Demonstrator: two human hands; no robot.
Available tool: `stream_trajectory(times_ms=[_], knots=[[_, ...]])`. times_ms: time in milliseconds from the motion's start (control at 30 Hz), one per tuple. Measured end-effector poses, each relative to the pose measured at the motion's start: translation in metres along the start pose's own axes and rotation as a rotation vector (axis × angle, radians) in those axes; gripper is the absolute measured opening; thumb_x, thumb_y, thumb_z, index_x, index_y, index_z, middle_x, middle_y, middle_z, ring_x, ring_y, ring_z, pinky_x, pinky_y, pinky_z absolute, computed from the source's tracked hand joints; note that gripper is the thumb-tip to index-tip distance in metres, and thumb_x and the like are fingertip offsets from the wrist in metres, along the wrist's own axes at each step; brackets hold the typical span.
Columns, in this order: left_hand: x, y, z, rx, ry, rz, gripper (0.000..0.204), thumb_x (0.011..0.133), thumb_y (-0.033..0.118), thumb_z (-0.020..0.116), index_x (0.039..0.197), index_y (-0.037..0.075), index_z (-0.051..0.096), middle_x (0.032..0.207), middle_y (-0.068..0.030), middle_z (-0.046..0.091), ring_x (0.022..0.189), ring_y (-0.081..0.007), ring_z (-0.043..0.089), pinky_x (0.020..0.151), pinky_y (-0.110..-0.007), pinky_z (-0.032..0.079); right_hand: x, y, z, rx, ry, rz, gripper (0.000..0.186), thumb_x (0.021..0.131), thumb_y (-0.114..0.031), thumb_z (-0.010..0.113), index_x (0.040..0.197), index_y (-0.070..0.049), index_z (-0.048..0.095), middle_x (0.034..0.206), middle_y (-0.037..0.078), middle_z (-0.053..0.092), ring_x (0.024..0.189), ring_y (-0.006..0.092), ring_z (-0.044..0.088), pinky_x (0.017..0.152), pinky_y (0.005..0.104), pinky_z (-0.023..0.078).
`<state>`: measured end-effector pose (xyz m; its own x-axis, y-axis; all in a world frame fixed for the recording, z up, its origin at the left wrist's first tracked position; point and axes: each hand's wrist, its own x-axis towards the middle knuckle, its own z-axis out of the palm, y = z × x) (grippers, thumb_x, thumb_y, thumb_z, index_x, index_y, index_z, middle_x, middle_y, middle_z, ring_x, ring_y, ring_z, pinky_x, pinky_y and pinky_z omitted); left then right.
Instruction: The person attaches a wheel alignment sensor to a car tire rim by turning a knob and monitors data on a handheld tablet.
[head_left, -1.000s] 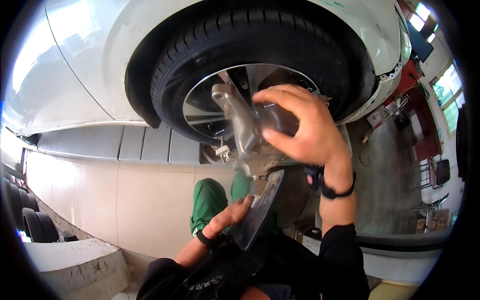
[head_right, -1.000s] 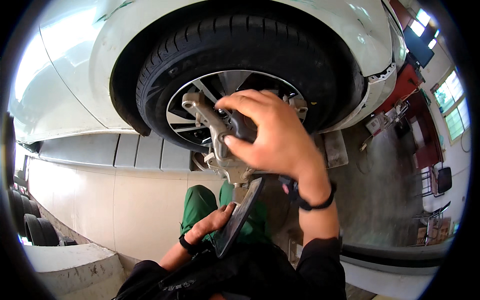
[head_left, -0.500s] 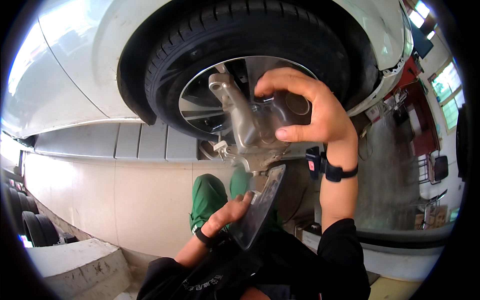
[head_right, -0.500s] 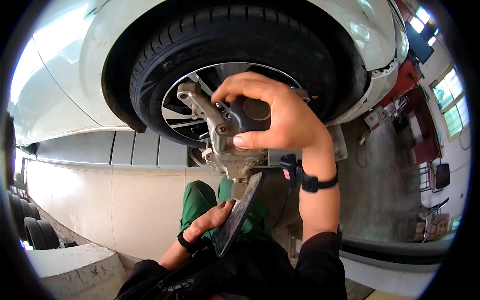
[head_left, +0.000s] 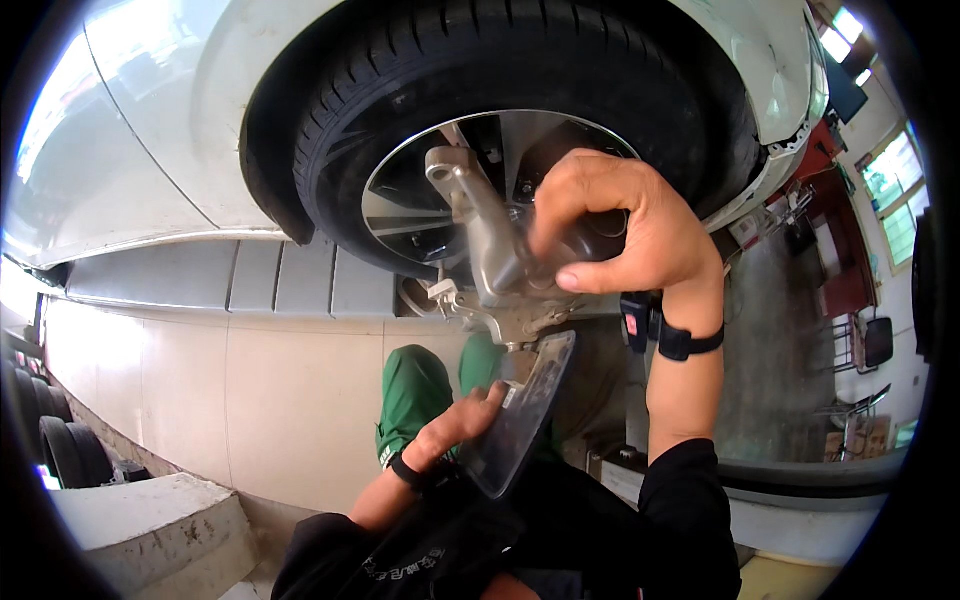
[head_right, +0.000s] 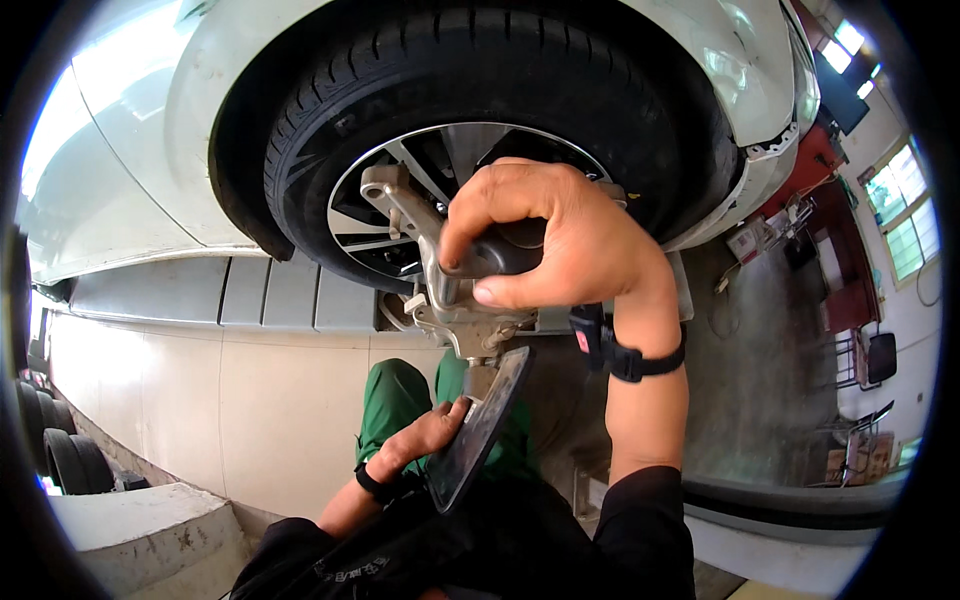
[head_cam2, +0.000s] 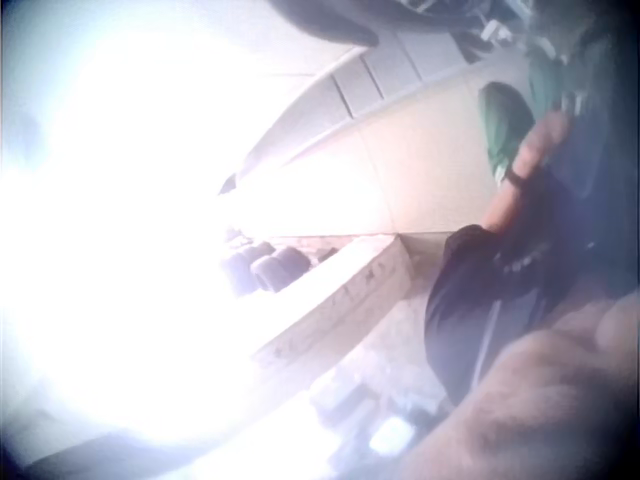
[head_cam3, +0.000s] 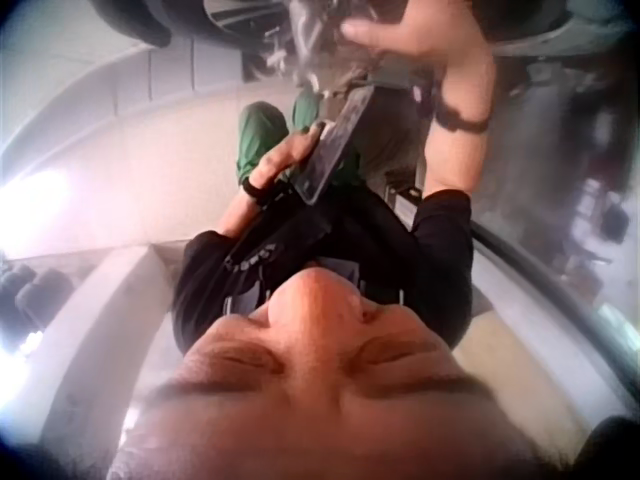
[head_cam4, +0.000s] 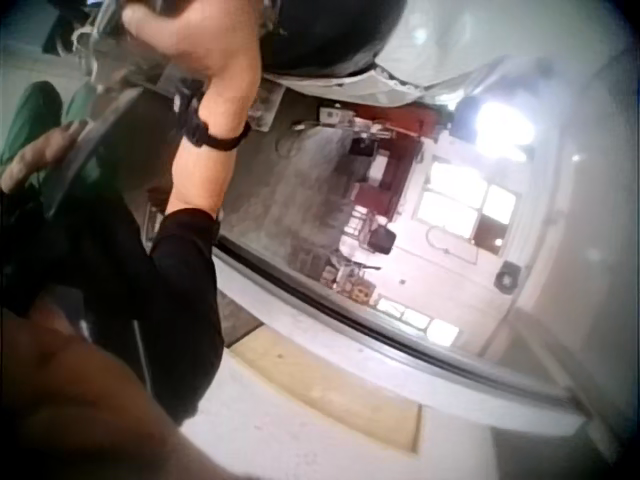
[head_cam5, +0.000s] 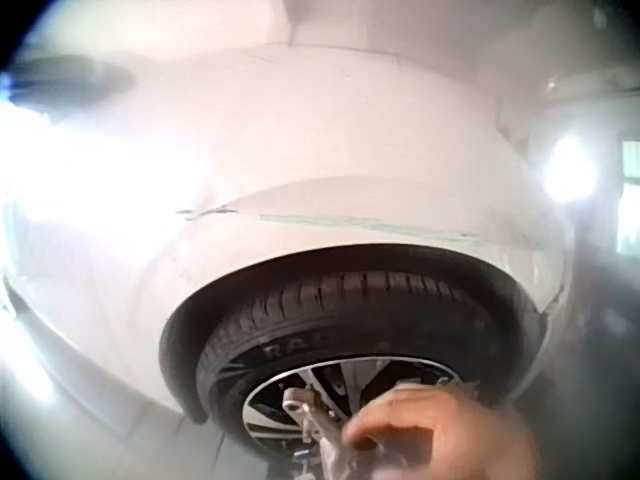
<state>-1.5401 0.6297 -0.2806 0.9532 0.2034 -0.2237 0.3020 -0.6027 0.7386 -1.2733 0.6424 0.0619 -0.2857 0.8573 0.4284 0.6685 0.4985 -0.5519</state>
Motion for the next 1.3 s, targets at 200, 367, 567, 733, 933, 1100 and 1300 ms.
stream_trajectory(times_ms=[200, 367, 567, 733, 933, 1100, 1300], knots=[[0.001, 0.005, -0.006, -0.027, -0.048, -0.04, 0.04, 0.11, 0.02, 0.035, 0.148, 0.007, 0.039, 0.119, -0.036, 0.063, 0.107, -0.0535, 0.066, 0.09, -0.053, 0.056, -0.001, -0.041, 0.063, -0.753, 0.482, 0.336, 0.03, 0.084, -0.025, 0.084, 0.106, -0.008, 0.072, 0.102, 0.012, 0.072, 0.093, 0.0324, 0.07, 0.082, 0.0431, 0.056], [0.001, 0.014, -0.016, -0.089, -0.113, -0.121, 0.045, 0.114, 0.033, 0.028, 0.15, 0.009, 0.041, 0.129, -0.0361, 0.061, 0.117, -0.0531, 0.062, 0.1, -0.053, 0.052, -0.001, -0.011, 0.014, -0.074, 0.124, 0.087, 0.018, 0.069, -0.005, 0.08, 0.085, -0.008, 0.073, 0.094, 0.007, 0.069, 0.088, 0.0235, 0.069, 0.081, 0.0328, 0.055], [0.009, 0.01, -0.017, -0.305, -0.076, -0.318, 0.055, 0.114, 0.046, 0.023, 0.148, 0.008, 0.044, 0.137, -0.0357, 0.058, 0.124, -0.0533, 0.059, 0.108, -0.053, 0.047, 0.004, -0.014, 0.031, -0.271, 0.277, 0.195, 0.032, 0.072, -0.013, 0.081, 0.103, -0.007, 0.072, 0.101, 0.012, 0.071, 0.095, 0.0291, 0.071, 0.086, 0.0377, 0.056], [0.008, -0.005, 0.004, -0.184, -0.034, -0.148, 0.045, 0.114, 0.033, 0.028, 0.146, 0.005, 0.042, 0.131, -0.0366, 0.061, 0.118, -0.0526, 0.062, 0.099, -0.053, 0.053, -0.002, -0.026, 0.061, -0.559, 0.576, 0.221, 0.02, 0.079, -0.013, 0.081, 0.094, -0.006, 0.071, 0.095, 0.013, 0.071, 0.085, 0.0322, 0.071, 0.075, 0.0392, 0.056], [0.005, 0.017, -0.026, -0.091, -0.076, -0.021, 0.039, 0.112, 0.023, 0.032, 0.142, 0.002, 0.045, 0.125, -0.0398, 0.063, 0.111, -0.0513, 0.067, 0.094, -0.052, 0.056, 0.005, 0.011, -0.014, 0.125, -0.113, -0.041, 0.023, 0.071, -0.009, 0.081, 0.092, -0.004, 0.073, 0.101, 0.007, 0.07, 0.094, 0.0229, 0.068, 0.087, 0.032, 0.052], [0.004, 0.009, -0.023, -0.099, -0.09, -0.145, 0.047, 0.113, 0.032, 0.029, 0.145, 0.001, 0.042, 0.131, -0.0368, 0.061, 0.121, -0.051, 0.062, 0.102, -0.053, 0.051, -0.003, -0.027, 0.046, -0.425, 0.455, 0.293, 0.036, 0.078, -0.02, 0.083, 0.109, -0.006, 0.07, 0.106, 0.015, 0.072, 0.097, 0.0336, 0.07, 0.085, 0.0399, 0.056], [0.005, -0.018, 0.007, -0.016, -0.046, 0.025, 0.044, 0.109, 0.018, 0.038, 0.15, 0.002, 0.038, 0.125, -0.0406, 0.061, 0.111, -0.0536, 0.066, 0.094, -0.056, 0.054, -0.01, -0.015, 0.044, -0.275, 0.505, 0.243, 0.036, 0.077, -0.015, 0.083, 0.107, -0.002, 0.07, 0.104, 0.011, 0.072, 0.093, 0.0277, 0.07, 0.085, 0.0386, 0.056]])
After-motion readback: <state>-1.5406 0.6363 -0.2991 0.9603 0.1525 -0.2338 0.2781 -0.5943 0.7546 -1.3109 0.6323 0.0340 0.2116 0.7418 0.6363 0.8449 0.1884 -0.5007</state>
